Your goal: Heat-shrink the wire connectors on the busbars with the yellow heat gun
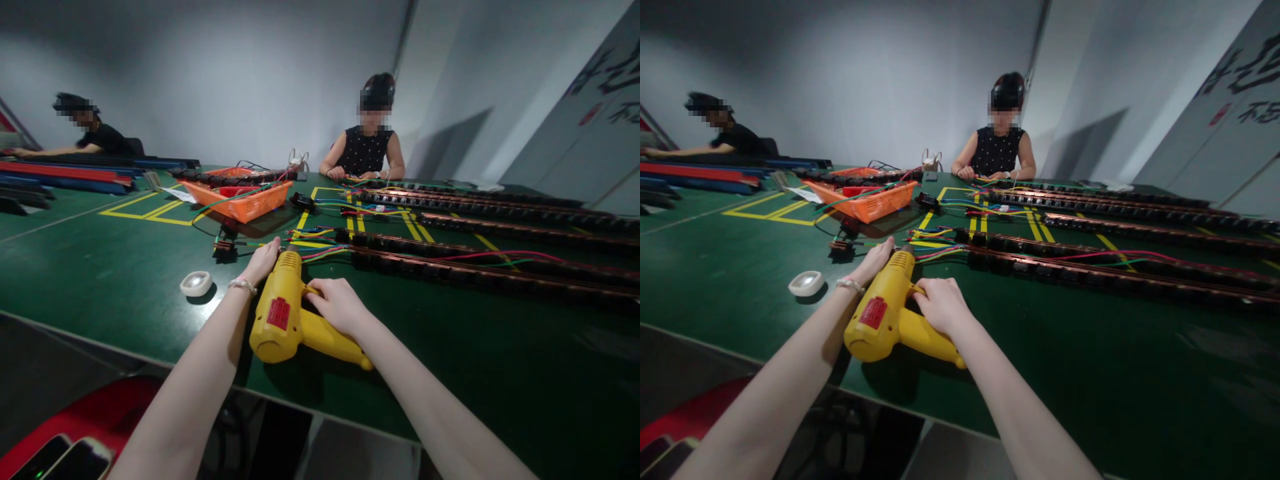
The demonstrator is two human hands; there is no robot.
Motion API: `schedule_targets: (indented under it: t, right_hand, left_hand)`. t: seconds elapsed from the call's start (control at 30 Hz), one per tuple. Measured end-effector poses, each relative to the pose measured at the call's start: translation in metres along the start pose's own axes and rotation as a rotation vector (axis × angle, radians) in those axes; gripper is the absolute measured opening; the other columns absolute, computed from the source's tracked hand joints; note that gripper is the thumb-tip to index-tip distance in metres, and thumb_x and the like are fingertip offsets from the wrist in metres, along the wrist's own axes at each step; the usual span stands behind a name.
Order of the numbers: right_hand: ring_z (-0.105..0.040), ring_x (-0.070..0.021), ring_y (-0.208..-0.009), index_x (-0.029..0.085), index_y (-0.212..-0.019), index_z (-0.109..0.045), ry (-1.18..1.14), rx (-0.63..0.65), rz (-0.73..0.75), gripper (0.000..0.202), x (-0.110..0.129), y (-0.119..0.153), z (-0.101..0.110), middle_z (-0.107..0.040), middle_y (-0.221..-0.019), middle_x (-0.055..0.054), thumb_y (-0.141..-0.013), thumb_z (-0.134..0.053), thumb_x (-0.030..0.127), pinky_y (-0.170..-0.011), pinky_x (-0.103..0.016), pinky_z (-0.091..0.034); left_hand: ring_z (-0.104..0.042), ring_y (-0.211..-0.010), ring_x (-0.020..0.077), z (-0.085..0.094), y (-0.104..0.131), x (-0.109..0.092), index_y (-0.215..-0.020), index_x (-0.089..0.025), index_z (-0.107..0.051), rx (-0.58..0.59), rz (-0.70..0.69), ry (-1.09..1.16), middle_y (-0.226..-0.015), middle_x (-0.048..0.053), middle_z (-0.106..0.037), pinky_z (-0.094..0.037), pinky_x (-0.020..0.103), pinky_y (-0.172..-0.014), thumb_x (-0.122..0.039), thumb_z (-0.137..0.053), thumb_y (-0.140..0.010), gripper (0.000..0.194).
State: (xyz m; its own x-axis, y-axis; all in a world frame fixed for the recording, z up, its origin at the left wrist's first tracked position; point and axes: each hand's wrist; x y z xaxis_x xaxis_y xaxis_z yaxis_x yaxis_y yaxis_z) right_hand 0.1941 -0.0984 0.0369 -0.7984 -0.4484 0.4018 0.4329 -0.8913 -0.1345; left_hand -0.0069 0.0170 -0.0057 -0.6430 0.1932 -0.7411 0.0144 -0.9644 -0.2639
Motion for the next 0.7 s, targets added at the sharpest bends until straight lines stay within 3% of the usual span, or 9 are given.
schedule_targets:
  t: [0.27, 0.4, 0.5, 0.7]
  right_hand:
    - [-0.063, -0.017, -0.089, 0.021, -0.097, -0.067, 0.038, 0.003, 0.024, 0.023, 0.009, -0.001, -0.001, -0.071, -0.094, -0.004, -0.091, -0.045, 0.029, -0.075, -0.027, -0.033]
    - [-0.062, -0.0181, -0.09, 0.021, -0.097, -0.066, 0.045, 0.012, 0.03, 0.024, 0.008, -0.001, -0.001, -0.071, -0.095, -0.005, -0.092, -0.044, 0.03, -0.077, -0.028, -0.033]
    - [-0.062, -0.0187, -0.092, 0.022, -0.098, -0.067, 0.039, 0.017, 0.028, 0.025, 0.006, -0.001, 0.0, -0.071, -0.095, -0.005, -0.092, -0.044, 0.031, -0.08, -0.029, -0.032]
    - [-0.063, -0.018, -0.089, 0.023, -0.1, -0.067, 0.014, 0.025, 0.006, 0.025, -0.012, 0.007, 0.009, -0.071, -0.097, -0.003, -0.091, -0.046, 0.031, -0.078, -0.029, -0.034]
  left_hand:
    - [-0.057, -0.076, 0.0224, 0.005, 0.001, -0.004, -0.064, -0.02, -0.052, 0.021, 0.031, 0.009, -0.074, 0.009, -0.064, -0.043, 0.033, -0.076, -0.058, -0.014, -0.085, 0.058]
    - [-0.054, -0.075, 0.0197, 0.006, 0.002, -0.003, -0.064, -0.02, -0.049, -0.034, -0.006, -0.007, -0.073, 0.006, -0.062, -0.042, 0.03, -0.074, -0.046, -0.023, -0.084, 0.042]
    - [-0.052, -0.072, 0.0171, 0.006, 0.002, -0.001, -0.061, -0.02, -0.047, -0.013, -0.061, -0.042, -0.068, 0.003, -0.059, -0.041, 0.027, -0.068, -0.04, -0.031, -0.08, 0.032]
    - [-0.055, -0.071, 0.0155, 0.001, -0.001, 0.009, -0.069, -0.017, -0.056, 0.0, -0.068, 0.049, -0.073, 0.003, -0.064, -0.043, 0.025, -0.068, -0.038, -0.037, -0.08, 0.031]
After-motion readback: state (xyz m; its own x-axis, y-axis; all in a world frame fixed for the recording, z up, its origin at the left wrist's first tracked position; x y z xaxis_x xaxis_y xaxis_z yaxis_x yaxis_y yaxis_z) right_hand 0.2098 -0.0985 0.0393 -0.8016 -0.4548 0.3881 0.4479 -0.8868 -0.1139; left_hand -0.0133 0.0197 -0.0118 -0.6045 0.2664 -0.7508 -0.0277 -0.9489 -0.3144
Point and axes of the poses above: each hand's wrist, its own y-axis away from the middle knuckle, its own z-axis out of the back of the hand, x = y × z
